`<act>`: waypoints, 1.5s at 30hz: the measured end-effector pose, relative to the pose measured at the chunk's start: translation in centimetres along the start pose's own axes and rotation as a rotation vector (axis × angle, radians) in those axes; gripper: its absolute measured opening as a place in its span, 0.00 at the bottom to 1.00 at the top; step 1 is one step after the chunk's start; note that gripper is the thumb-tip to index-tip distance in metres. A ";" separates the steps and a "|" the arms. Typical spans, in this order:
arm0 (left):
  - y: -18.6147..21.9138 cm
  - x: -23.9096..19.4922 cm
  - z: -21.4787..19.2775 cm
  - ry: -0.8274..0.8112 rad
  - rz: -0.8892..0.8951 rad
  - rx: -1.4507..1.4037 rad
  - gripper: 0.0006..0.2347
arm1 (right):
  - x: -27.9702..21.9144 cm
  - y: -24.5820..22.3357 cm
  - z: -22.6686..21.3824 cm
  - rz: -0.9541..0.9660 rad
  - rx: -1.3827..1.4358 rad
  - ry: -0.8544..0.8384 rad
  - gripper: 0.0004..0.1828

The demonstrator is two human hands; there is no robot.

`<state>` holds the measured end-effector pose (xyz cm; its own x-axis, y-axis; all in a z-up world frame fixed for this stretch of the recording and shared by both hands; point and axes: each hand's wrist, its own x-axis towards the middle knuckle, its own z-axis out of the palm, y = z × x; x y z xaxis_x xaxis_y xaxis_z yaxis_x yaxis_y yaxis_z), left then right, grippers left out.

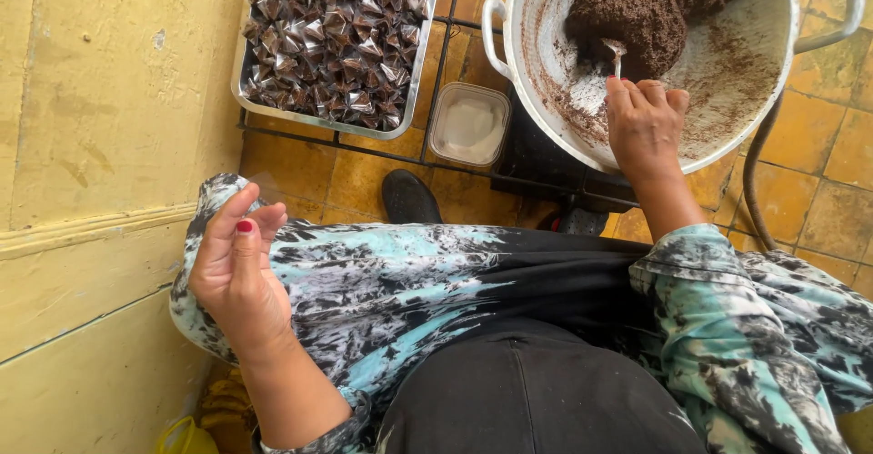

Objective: Packaging small portions of a dark sweet paste into individual plastic wrappers

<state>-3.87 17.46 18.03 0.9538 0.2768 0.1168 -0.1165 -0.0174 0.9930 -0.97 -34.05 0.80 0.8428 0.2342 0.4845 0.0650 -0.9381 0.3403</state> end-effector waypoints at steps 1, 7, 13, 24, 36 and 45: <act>0.1 0.0 0.1 0.000 -0.007 -0.001 0.11 | -0.3 0.1 0.4 0.007 0.009 -0.013 0.06; 0.0 0.0 -0.1 0.004 -0.004 -0.001 0.11 | -1.5 0.9 0.7 0.087 0.102 -0.088 0.07; 0.3 0.0 0.1 -0.008 0.002 0.016 0.11 | -2.0 1.5 1.2 0.165 0.210 -0.105 0.06; 0.2 0.2 0.3 -0.024 0.031 0.044 0.10 | -3.0 2.4 0.6 0.378 0.445 -0.142 0.08; 0.1 0.4 0.6 -0.047 0.065 0.076 0.10 | -2.7 1.8 -0.9 0.500 0.478 -0.267 0.08; -0.1 0.3 0.4 -0.051 0.076 0.088 0.10 | -1.4 0.9 -5.7 0.629 0.648 -0.293 0.09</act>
<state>-3.41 17.13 17.98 0.9563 0.2223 0.1902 -0.1663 -0.1217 0.9785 -5.16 -33.72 5.03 0.9190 -0.3529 0.1758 -0.2367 -0.8503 -0.4700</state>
